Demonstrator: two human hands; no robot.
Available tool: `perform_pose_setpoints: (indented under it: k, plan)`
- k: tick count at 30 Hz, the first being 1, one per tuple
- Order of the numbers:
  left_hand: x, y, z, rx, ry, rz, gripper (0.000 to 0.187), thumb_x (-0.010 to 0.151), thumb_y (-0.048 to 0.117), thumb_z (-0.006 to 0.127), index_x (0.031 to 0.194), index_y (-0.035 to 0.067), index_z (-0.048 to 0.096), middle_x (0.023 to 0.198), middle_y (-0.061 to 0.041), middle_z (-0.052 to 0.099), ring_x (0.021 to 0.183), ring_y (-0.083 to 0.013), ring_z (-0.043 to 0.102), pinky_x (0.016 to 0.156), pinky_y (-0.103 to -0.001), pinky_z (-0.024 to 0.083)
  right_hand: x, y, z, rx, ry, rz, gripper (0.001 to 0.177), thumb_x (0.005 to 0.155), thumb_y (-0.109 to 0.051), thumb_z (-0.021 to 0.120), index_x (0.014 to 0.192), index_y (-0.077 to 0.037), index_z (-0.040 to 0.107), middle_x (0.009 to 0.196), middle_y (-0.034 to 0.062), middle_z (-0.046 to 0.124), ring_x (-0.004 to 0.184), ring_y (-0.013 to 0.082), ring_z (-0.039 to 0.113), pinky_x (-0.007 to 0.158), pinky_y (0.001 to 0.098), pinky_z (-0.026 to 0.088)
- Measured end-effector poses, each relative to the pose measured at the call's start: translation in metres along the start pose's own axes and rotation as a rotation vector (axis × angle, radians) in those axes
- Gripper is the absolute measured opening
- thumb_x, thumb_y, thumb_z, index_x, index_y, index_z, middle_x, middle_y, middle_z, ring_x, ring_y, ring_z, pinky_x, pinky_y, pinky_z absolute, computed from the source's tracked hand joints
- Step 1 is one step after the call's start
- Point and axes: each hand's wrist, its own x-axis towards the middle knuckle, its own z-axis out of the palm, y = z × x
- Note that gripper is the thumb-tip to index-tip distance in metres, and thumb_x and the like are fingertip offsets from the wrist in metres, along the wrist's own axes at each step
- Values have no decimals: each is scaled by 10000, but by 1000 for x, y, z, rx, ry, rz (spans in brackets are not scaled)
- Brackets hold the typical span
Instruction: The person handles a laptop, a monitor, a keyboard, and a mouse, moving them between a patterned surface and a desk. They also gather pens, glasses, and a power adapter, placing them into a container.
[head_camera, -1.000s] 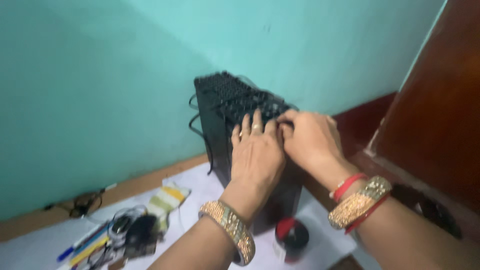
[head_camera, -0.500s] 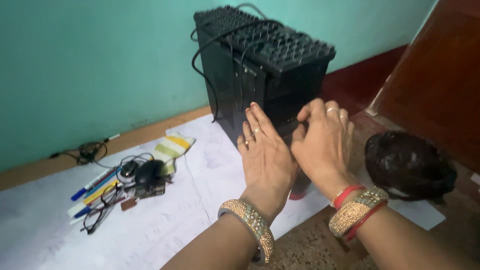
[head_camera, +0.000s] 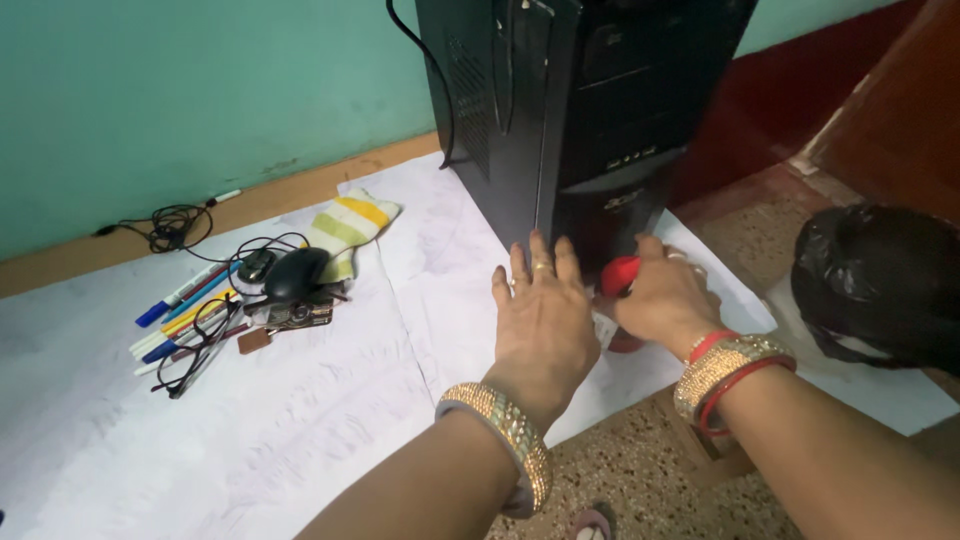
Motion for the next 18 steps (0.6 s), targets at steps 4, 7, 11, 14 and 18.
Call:
perform_pose_setpoints:
  k: [4, 7, 11, 14, 18]
  plan:
    - [-3, -8, 5, 33, -95, -18, 770, 861, 81, 604, 1536, -24, 248, 1616, -255, 221, 1512, -419, 168, 1194, -556, 152, 6, 5, 13, 22, 24, -56, 1052, 723, -433, 859, 1588, -154, 329, 1507, 191, 482, 1397, 428, 463, 1134, 491, 447]
    - [-4, -14, 2, 45, -163, -30, 783, 851, 74, 601, 1540, -12, 240, 1620, -246, 208, 1520, -412, 138, 1202, -551, 131, -6, -6, 7, -67, -2, 20, 979, 699, -394, 887, 1526, -173, 413, 1502, 176, 458, 1407, 441, 421, 1097, 487, 470]
    - [-6, -28, 1, 67, -185, -34, 761, 877, 73, 585, 1552, 4, 240, 1626, -246, 207, 1522, -417, 127, 1205, -558, 124, -27, -34, -2, -129, -82, 94, 987, 669, -449, 920, 1483, -137, 456, 1475, 184, 465, 1419, 437, 401, 1084, 492, 483]
    - [-11, -43, -3, 61, -146, -26, 712, 936, 131, 609, 1550, 20, 264, 1622, -254, 228, 1523, -426, 137, 1197, -582, 128, -39, -60, -3, -160, -130, 35, 970, 688, -543, 895, 1465, -134, 480, 1465, 199, 473, 1405, 436, 423, 1103, 484, 464]
    - [-24, -67, -28, -5, -335, -187, 1131, 744, 378, 883, 1574, 71, 180, 1641, -211, 181, 1549, -378, 90, 1231, -546, 104, -53, -101, 8, -99, -102, -147, 727, 790, -432, 784, 1416, -162, 532, 1449, 198, 487, 1376, 430, 458, 1107, 485, 455]
